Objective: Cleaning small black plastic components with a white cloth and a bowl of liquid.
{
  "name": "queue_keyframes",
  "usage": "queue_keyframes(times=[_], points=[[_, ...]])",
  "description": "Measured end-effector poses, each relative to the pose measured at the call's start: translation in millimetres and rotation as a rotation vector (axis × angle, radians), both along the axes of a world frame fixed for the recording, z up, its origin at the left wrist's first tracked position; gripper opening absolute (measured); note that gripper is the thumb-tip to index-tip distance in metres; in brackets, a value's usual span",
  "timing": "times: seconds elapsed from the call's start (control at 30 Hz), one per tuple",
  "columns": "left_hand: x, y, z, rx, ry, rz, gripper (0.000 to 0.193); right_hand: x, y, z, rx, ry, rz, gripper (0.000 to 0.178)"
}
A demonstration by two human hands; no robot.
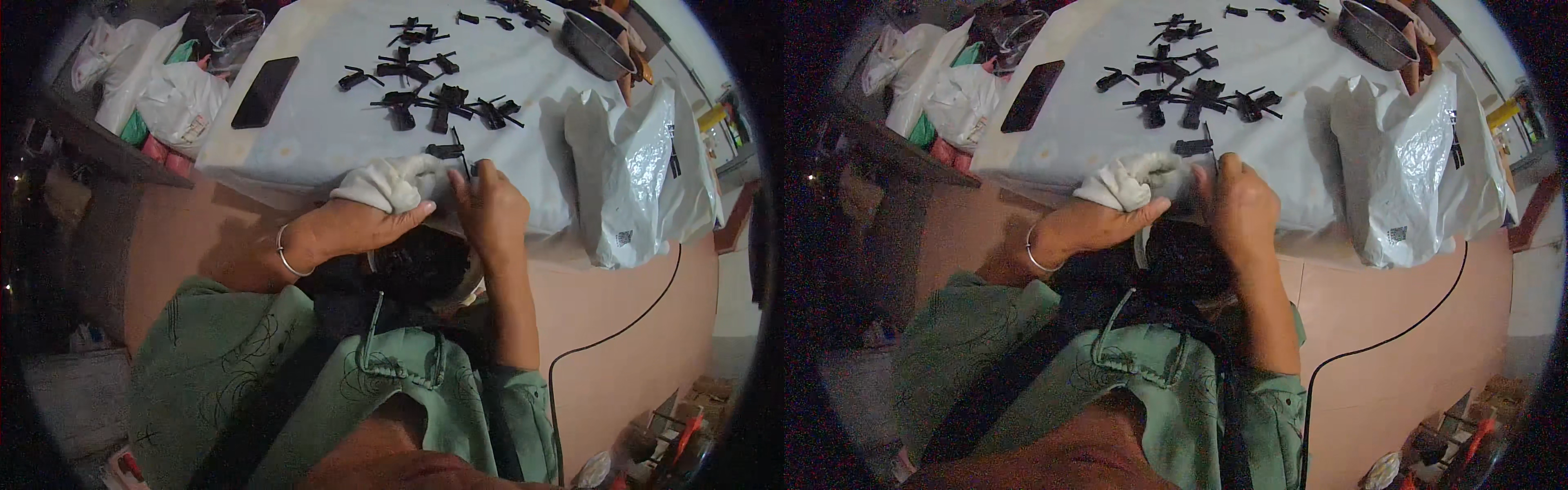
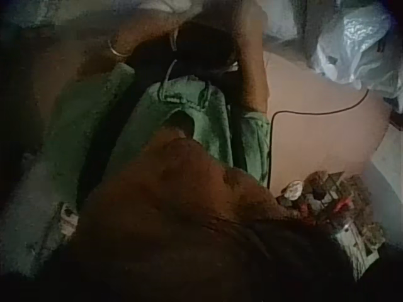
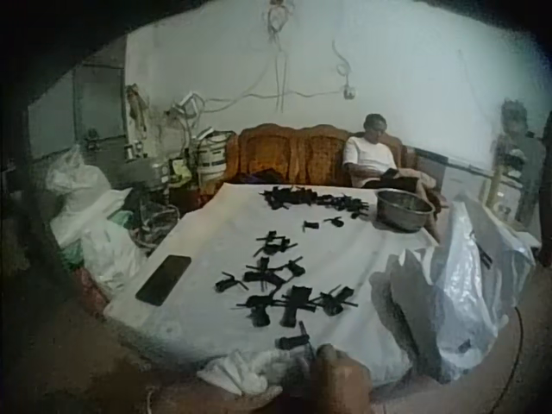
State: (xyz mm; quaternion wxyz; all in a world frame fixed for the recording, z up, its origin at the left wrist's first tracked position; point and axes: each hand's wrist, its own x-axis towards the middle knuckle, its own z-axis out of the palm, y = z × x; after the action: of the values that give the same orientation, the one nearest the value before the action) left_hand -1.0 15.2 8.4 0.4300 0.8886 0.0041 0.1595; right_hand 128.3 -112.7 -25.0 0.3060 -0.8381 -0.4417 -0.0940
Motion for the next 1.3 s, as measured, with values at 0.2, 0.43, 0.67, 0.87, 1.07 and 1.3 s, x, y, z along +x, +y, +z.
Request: queue_keyframes(times=[0.2,0.43,0.67,0.87,1.07,1.3], points=[[5.7,7.2,-23.3,0.266,-0.107,0.214,0.028,6.8,-4.8,-11.2,0.153,0.313,0.033,0.016],[18.7,-9.8,-23.0,-0.309,-0.272,0.239,0.026,-19.6,-8.7,3.5,0.319,0.805,0.392,0.017],[10.8,-10.2,-5.1,-0.324,0.013,-0.005,0.032,-18.8,-5.6,-2.7,0.457,0.02,0.179,0.02],[11.4,-13.6,-25.0,-0.443,0.034,0.063,0.029,-14.1,-5.5,-0.2,0.437,0.617,0.299,0.027],[13.4,-14.7,-17.7,-0.549,0.006,0.074,0.023,-19.5,-5.5,-1.4,0.259,0.653,0.296,0.029],[8.2,-12.5,-10.8,-0.633,-0.005,0.021,0.023,-24.1,-2.9,-7.0,0.336,0.707,0.323,0.029]])
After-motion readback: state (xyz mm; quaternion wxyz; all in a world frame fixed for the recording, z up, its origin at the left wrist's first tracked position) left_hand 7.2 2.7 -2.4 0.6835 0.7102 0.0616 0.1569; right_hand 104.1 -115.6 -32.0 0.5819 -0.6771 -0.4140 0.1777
